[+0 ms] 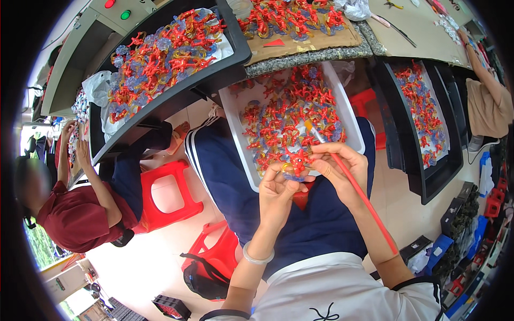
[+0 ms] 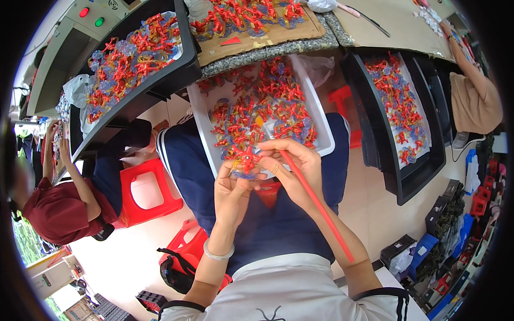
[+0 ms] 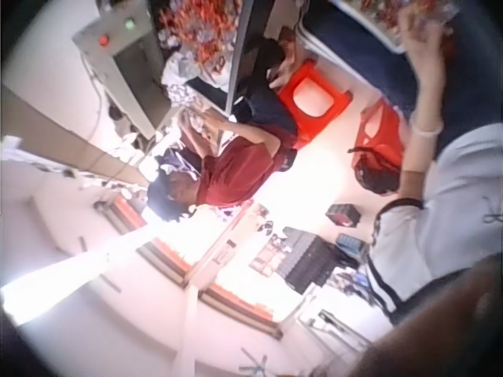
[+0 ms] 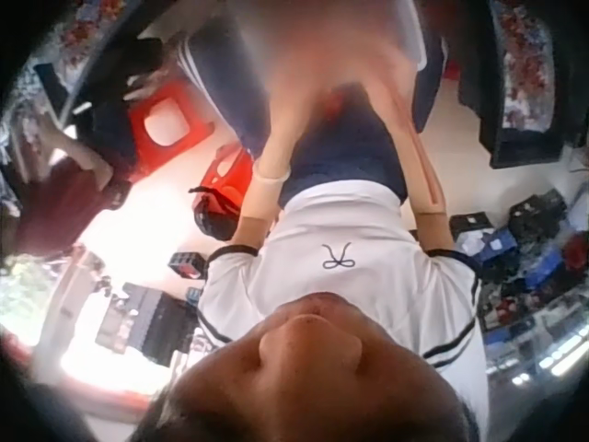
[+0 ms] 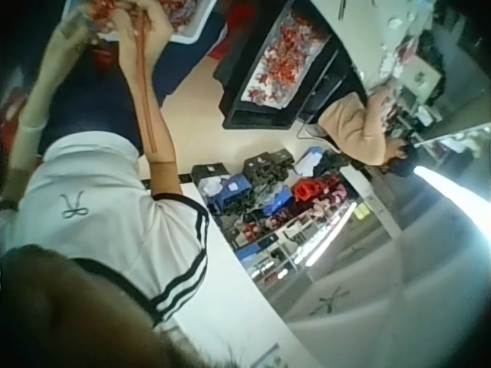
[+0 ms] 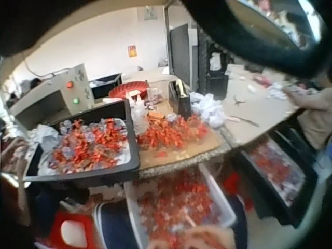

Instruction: Apply liquid or paint with a brush to small plastic toy figurines as part of a factory assembly line.

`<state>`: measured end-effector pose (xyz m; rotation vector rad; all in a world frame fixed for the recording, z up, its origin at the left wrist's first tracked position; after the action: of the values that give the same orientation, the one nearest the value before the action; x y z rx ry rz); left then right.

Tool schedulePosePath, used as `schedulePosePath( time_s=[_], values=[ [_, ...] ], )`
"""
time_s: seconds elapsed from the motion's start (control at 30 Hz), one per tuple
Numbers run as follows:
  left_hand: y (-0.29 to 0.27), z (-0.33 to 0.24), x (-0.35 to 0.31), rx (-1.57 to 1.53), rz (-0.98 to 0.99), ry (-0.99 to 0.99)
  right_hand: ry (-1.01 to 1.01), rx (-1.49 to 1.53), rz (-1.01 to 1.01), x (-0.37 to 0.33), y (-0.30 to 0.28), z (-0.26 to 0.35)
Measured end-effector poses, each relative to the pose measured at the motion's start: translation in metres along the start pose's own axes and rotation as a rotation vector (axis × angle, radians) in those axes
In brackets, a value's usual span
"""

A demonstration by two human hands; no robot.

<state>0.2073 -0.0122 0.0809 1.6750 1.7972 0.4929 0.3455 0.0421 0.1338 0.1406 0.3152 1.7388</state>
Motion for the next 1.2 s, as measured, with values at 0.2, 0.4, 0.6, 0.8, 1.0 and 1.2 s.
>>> schedulePosePath(
  time_s=[0.2, 0.4, 0.6, 0.8, 1.0, 1.2],
  values=[
    [-0.009, -0.021, 0.008, 0.315, -0.053, 0.100, -0.127, -0.164, -0.005, 0.002, -0.005, 0.005],
    [-0.011, -0.036, 0.012, 0.608, -0.151, 0.137, -0.352, -0.471, 0.019, 0.000, -0.003, 0.011],
    [-0.007, -0.038, 0.013, 0.524, -0.189, 0.113, -0.429, -0.526, 0.136, -0.001, 0.007, 0.014],
    [-0.011, -0.035, 0.009, 0.471, -0.247, 0.102, -0.442, -0.477, 0.102, -0.005, 0.010, 0.009],
    [-0.011, -0.034, 0.006, 0.379, -0.243, 0.152, -0.579, -0.589, 0.094, -0.009, 0.012, 0.014],
    [-0.012, -0.033, 0.008, 0.367, -0.154, 0.265, -0.714, -0.558, 0.147, -0.015, 0.016, 0.014]
  ],
)
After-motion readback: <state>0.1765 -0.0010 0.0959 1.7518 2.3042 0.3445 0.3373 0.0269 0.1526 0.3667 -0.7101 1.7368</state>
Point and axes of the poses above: each hand's wrist, its own x-axis towards the middle knuckle, its own y-axis out of the palm, z = x × y, the point moved 4 cm from there along x, towards the middle knuckle, and after that the axes turned 6 degrees about x, right-handed, at the moved point
